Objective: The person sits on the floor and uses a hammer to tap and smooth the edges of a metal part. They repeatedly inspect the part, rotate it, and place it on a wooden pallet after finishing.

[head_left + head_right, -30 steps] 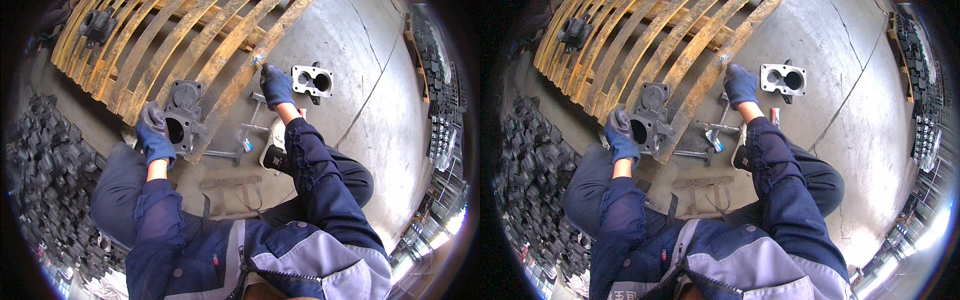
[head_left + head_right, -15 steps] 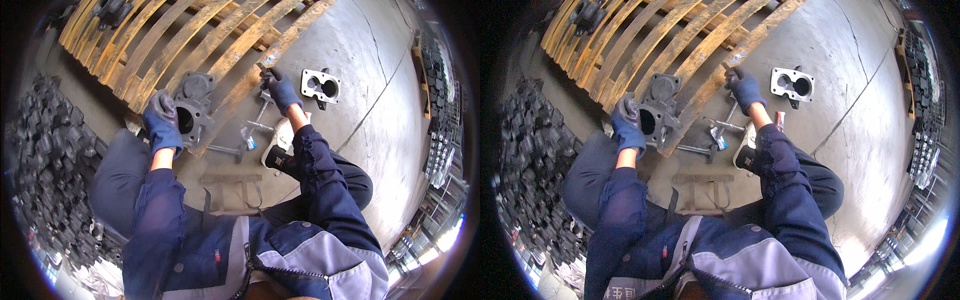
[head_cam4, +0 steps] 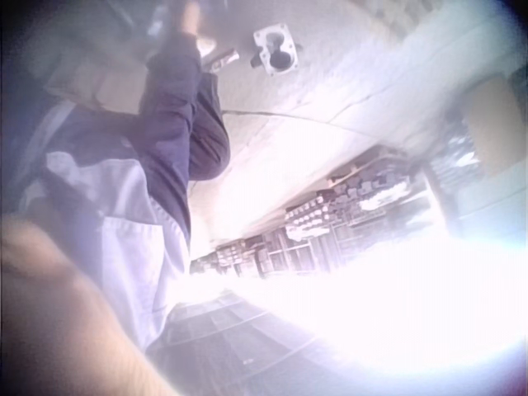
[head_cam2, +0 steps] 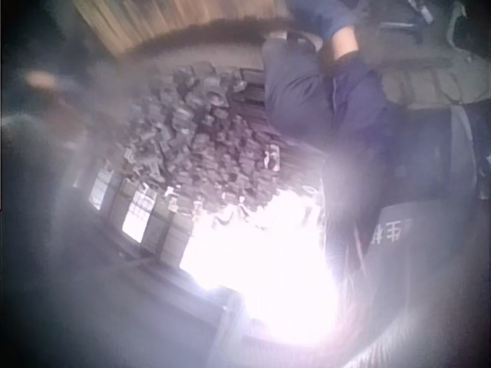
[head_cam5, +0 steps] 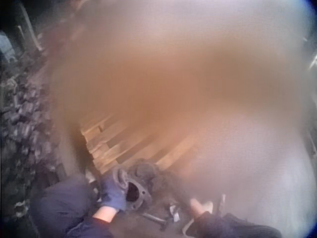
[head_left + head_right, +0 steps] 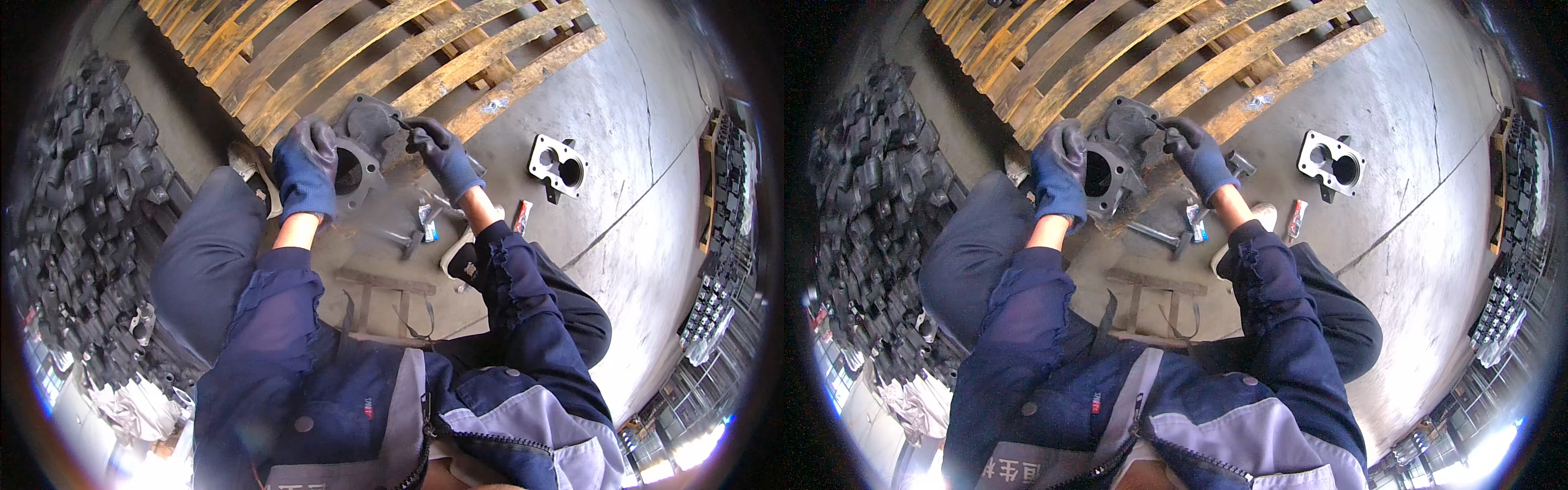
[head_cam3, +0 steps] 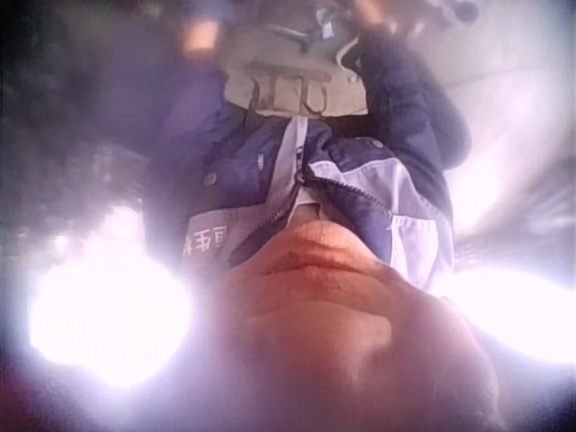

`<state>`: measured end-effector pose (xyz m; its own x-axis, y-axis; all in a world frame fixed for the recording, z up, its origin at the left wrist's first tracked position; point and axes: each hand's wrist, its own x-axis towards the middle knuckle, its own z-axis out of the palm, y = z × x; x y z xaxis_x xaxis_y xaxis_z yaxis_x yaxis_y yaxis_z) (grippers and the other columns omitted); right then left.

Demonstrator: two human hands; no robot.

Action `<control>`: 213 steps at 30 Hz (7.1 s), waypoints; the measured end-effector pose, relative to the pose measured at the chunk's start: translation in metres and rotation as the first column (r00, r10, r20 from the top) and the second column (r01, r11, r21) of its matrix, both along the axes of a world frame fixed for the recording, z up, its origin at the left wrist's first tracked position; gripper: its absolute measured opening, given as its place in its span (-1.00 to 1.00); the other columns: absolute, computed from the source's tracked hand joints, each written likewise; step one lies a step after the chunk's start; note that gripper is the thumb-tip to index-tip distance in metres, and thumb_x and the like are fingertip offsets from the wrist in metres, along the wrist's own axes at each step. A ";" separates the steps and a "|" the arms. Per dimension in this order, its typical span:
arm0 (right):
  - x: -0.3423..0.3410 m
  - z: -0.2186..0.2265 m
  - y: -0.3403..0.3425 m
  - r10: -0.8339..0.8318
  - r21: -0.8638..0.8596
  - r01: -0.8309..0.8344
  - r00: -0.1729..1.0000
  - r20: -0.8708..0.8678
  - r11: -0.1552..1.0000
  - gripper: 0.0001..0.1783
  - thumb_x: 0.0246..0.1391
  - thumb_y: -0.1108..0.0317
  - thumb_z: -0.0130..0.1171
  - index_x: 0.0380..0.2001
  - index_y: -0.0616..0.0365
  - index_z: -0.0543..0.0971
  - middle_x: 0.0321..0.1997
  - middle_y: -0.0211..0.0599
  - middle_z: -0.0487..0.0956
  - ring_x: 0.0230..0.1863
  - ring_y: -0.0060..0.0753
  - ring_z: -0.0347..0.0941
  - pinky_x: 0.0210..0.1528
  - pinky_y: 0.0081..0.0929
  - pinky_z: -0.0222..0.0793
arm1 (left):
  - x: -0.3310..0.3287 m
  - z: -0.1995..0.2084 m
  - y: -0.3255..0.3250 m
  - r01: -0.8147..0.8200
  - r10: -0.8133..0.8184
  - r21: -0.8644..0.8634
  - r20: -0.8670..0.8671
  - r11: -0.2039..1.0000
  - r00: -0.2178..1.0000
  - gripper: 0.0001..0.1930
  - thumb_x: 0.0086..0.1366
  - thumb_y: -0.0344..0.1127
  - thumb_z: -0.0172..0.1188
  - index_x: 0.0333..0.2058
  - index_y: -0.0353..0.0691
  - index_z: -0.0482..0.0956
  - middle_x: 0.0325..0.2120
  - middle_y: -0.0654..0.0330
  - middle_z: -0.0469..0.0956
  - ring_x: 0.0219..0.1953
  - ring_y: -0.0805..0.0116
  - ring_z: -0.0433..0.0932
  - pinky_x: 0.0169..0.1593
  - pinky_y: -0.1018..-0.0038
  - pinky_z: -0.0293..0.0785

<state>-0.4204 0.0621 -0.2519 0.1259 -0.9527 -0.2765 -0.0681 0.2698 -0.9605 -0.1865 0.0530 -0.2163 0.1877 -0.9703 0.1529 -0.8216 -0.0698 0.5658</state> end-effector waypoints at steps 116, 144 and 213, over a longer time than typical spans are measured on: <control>-0.007 -0.043 -0.028 0.096 -0.026 -0.104 0.970 -0.222 0.994 -0.49 -0.17 0.74 -0.16 -0.12 0.27 0.56 -0.28 -0.30 0.59 -0.25 -0.46 0.50 -0.13 -0.52 0.39 | -0.003 0.010 0.001 -0.023 0.025 0.031 -0.072 0.999 0.997 -0.72 0.24 -0.10 0.04 -0.36 -0.17 0.59 -0.39 -0.07 0.57 -0.29 -0.12 0.55 -0.23 0.12 0.46; -0.014 0.000 -0.011 -0.380 -0.380 0.110 0.512 -0.771 0.919 -0.76 0.05 0.34 0.05 -0.18 0.08 0.53 -0.25 -0.09 0.60 -0.18 0.02 0.53 -0.13 -0.13 0.42 | -0.007 0.018 0.000 -0.072 0.072 0.029 -0.005 0.997 0.997 -0.69 0.22 -0.08 0.04 -0.47 -0.21 0.57 -0.49 -0.13 0.55 -0.36 -0.16 0.55 -0.28 0.06 0.46; 0.061 0.115 0.016 -0.257 -0.214 0.282 0.957 0.139 0.935 -0.71 0.32 0.11 -0.07 -0.28 0.10 0.44 -0.36 -0.47 0.42 -0.26 -0.59 0.28 -0.14 -0.54 0.28 | 0.039 0.177 -0.026 0.348 -0.346 0.031 -0.049 0.937 0.937 -0.70 0.37 -0.10 -0.06 -0.23 -0.21 0.49 -0.37 -0.18 0.54 -0.27 -0.21 0.53 -0.22 0.13 0.44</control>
<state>-0.3595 0.0777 -0.1364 -0.1274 -0.9908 -0.0465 0.0830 0.0360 -0.9959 -0.1479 0.0271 -0.0394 -0.1565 -0.9811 0.1134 -0.7739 0.1932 0.6031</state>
